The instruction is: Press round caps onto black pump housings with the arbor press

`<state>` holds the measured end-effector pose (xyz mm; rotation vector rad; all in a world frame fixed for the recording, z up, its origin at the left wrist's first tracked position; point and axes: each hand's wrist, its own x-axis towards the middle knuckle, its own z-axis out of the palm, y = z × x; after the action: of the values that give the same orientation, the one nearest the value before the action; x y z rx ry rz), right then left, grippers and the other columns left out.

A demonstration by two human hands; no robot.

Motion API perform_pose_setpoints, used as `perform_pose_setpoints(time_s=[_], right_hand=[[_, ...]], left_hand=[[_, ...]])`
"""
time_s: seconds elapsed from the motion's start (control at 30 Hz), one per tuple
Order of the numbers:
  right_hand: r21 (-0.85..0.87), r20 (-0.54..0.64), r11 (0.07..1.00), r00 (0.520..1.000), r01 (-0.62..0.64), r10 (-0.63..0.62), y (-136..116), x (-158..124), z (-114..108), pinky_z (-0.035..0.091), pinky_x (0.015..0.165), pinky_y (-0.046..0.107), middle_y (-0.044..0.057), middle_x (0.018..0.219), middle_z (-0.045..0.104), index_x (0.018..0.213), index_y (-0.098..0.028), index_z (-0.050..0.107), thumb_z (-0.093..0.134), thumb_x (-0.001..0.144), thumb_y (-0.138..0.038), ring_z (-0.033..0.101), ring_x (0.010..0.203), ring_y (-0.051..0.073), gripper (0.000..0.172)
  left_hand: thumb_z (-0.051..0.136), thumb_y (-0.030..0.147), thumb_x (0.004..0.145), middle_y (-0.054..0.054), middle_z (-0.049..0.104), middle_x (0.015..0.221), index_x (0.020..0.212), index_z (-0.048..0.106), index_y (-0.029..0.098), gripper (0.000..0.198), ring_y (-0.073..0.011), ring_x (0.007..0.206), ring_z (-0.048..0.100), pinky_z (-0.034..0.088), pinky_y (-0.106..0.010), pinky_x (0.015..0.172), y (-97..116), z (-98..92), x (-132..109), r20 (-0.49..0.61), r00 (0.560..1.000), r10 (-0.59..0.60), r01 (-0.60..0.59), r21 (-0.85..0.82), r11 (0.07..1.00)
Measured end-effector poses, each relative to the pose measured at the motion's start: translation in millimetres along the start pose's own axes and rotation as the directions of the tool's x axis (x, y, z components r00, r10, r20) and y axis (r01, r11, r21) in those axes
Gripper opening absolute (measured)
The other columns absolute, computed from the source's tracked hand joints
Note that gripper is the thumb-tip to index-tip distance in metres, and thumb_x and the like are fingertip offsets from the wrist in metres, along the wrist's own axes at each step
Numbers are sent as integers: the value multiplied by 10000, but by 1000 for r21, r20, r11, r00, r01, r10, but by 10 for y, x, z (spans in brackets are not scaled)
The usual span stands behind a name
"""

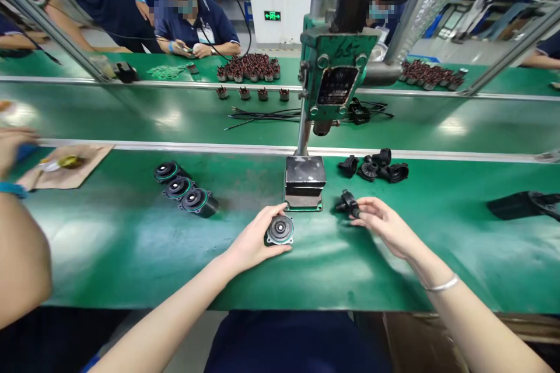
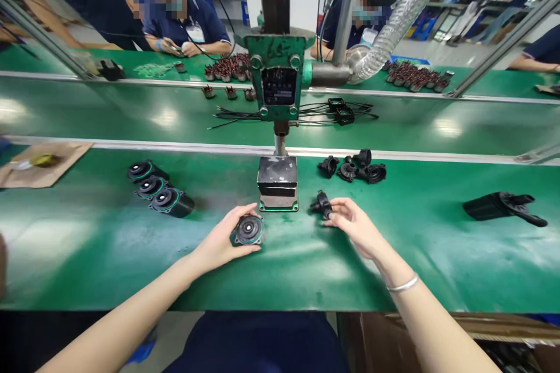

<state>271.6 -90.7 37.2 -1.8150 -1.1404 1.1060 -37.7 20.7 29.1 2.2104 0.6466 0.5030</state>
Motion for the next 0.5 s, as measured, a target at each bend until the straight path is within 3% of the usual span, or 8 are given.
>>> perform_pose_setpoints(time_s=[0.13,0.2,0.3,0.4,0.47,0.5], right_hand=[[165,106,975,986,-148,131,-71,-235,-61,589,786,316,126,1129,564,1389,-221,125,200,869,-564,658,922,123,628],[179,112,964,978,-195,177,-79,-286,-87,586,707,299,126,1173,550,1407,-252,97,117,870,-606,662,915,129,643],[121,85,963,969,-243,234,-36,-335,-135,577,660,273,117,1168,559,1384,-241,189,107,855,-684,660,924,132,695],[-55,-20,960,961,-275,274,62,-387,-184,495,527,207,74,849,609,1332,-182,344,353,796,-741,605,657,103,775],[-192,-150,947,962,-256,230,140,-421,-208,456,533,177,62,780,578,1306,-154,424,527,725,-717,537,603,71,815],[-286,-222,935,964,-211,150,177,-433,-215,477,593,186,79,835,576,1293,-145,458,561,710,-704,542,661,73,815]], left_hand=[[712,302,785,-94,510,1268,1436,217,286,818,-259,1231,490,397,-471,1088,60,111,136,30,999,33,-31,-49,998],[677,228,791,-105,490,1313,1449,186,272,822,-254,1270,468,379,-454,1110,76,148,165,36,996,77,-74,-70,995],[632,176,795,-114,474,1360,1467,142,261,836,-252,1308,450,362,-440,1129,64,205,152,39,995,94,-91,-67,994],[713,294,774,-106,532,1280,1467,143,264,898,-267,1228,529,421,-457,1080,45,286,117,-52,999,0,0,11,1000],[770,375,721,-108,548,1238,1465,149,258,977,-282,1180,561,460,-470,1038,49,337,96,-117,992,-42,50,66,997],[774,385,716,-116,539,1247,1467,144,253,989,-288,1185,557,466,-473,1032,56,354,85,-130,990,-45,56,81,995]])
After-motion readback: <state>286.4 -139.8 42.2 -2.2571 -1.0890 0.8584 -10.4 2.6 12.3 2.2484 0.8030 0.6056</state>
